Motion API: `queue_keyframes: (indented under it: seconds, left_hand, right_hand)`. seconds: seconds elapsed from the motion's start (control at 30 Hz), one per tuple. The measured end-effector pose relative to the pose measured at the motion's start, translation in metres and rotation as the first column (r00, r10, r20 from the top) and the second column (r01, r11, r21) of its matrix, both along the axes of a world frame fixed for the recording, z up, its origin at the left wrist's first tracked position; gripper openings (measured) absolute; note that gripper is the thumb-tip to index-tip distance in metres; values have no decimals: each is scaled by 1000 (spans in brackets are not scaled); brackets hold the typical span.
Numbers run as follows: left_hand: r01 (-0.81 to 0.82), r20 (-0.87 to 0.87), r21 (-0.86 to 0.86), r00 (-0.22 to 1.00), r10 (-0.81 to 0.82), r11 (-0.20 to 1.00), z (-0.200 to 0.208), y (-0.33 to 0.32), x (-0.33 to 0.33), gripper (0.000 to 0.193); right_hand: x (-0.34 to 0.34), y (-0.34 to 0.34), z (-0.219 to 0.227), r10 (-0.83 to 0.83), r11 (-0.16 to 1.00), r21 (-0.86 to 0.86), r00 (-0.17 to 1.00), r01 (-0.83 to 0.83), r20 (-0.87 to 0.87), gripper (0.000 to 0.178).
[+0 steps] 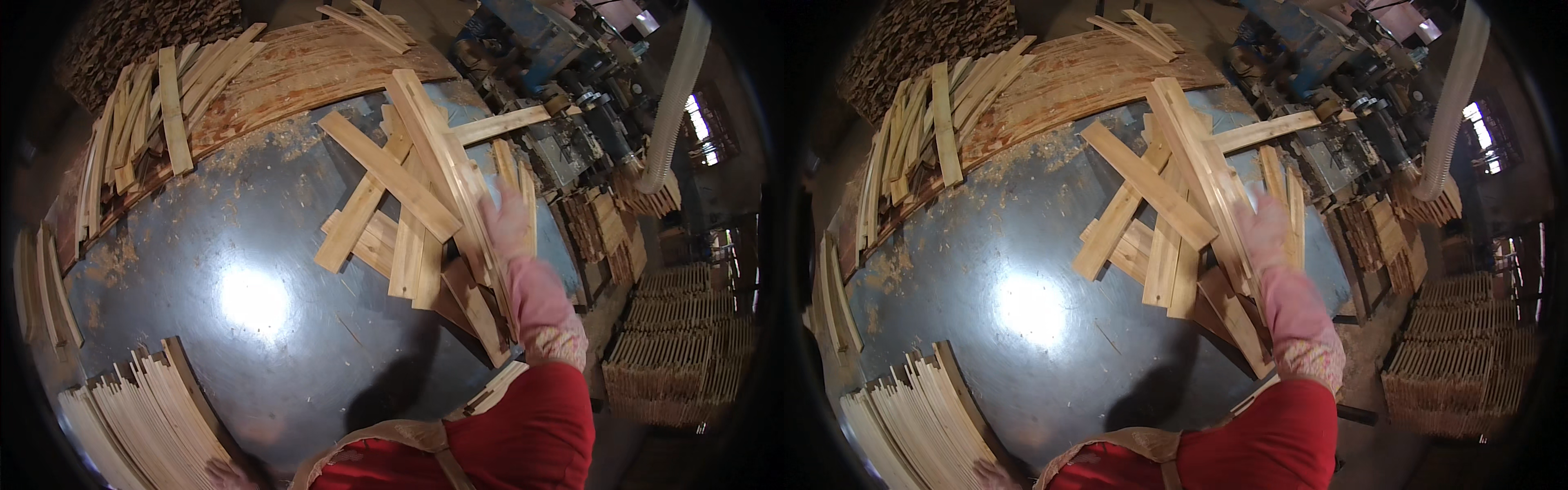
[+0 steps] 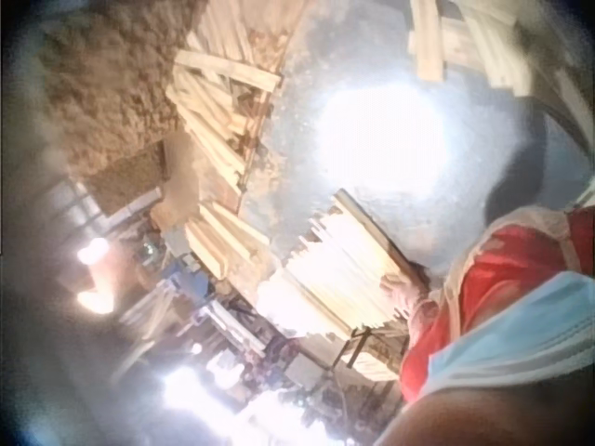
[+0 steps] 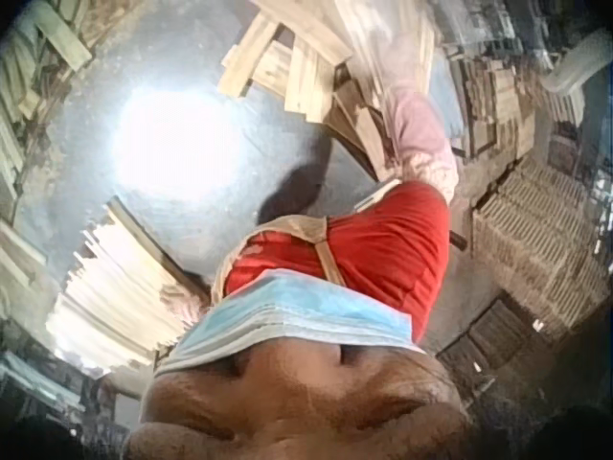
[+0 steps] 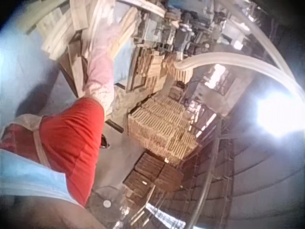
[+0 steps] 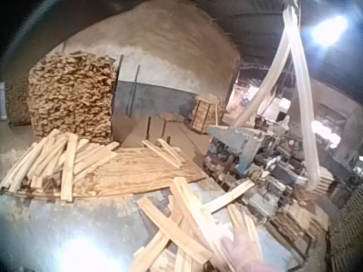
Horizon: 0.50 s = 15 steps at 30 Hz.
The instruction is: The person sorts wooden planks on a metal table, picking them up from a scattered pile and arranging them into a neat stack. They handle the planks one by one, aligning them carefully to form a uniform pile.
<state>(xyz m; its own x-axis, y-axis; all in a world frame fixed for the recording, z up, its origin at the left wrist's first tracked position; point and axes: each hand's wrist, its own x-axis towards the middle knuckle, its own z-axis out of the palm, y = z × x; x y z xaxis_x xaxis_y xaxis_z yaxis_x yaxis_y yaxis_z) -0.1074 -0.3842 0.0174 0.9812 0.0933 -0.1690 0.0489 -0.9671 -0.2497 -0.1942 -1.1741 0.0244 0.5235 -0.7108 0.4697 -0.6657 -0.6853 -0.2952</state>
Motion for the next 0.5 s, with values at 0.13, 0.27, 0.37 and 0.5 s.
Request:
queue_keyframes:
  seconds: [0.13, 0.27, 0.37, 0.5]
  left_hand:
    - [242, 121, -463, 970, -210, 853, -90, -79, 93, 74]
    - [458, 272, -805, 849, -453, 376, -74, -287, 148, 57]
    - [445, 296, -886, 759, -581, 131, -91, -408, 192, 57]
    - [-172, -184, -982, 808, -560, 74, -132, -485, 198, 57]
  right_hand:
    - [-27, -155, -68, -235, 699, 695, 972, 169, 0, 76]
    - [65, -114, -46, -88, 445, 895, 996, 10, 33, 87]
    - [68, -112, -42, 37, 446, 894, 999, -38, 24, 93]
    - [78, -76, -39, 233, 558, 819, 973, -133, -1, 93]
